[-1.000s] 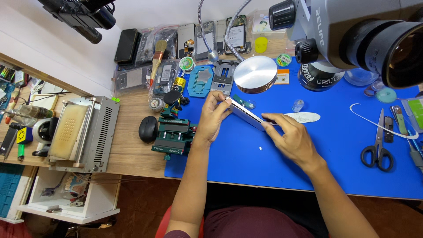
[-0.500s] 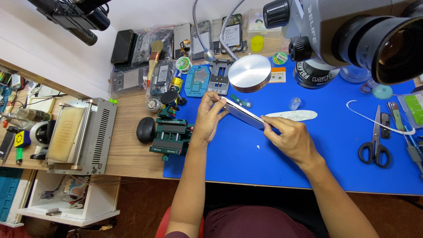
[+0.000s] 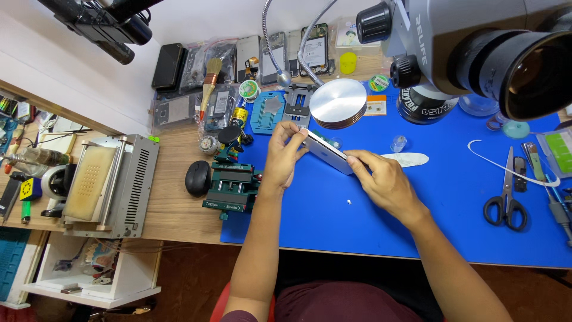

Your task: The person holds a white smartphone and uses a white plastic prying tool to separate the screen from the frame. They work along the edges of the device, inserting the tool into the seam to lift the screen.

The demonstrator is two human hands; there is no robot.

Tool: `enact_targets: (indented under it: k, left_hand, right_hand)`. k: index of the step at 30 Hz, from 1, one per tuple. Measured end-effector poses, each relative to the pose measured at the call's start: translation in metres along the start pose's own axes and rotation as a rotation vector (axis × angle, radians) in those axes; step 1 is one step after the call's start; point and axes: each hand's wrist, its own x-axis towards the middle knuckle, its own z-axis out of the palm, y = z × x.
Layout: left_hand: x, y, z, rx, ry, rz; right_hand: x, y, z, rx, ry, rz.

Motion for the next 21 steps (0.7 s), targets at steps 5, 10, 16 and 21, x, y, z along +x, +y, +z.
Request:
enact_targets:
  k: [5, 10, 16, 21]
  left_hand:
    - [0.024, 0.036, 0.01, 0.051, -0.105, 0.029]
    - [0.049, 0.061, 0.022, 0.008, -0.248, 0.04]
    - [0.064, 0.062, 0.032, 0.077, -0.315, 0.035]
    - [0.052, 0.061, 0.035, 0.224, -0.289, 0.115]
  right_hand:
    - [0.033, 0.011, 0.002, 0.346, -0.162, 0.2]
    - [0.044, -0.02, 0.005, 0.863, -0.316, 0.319]
    - [0.052, 0.009, 0.029, 0.95, -0.296, 0.244]
    - [0.049, 0.009, 0.044, 1.094, -0.171, 0.242]
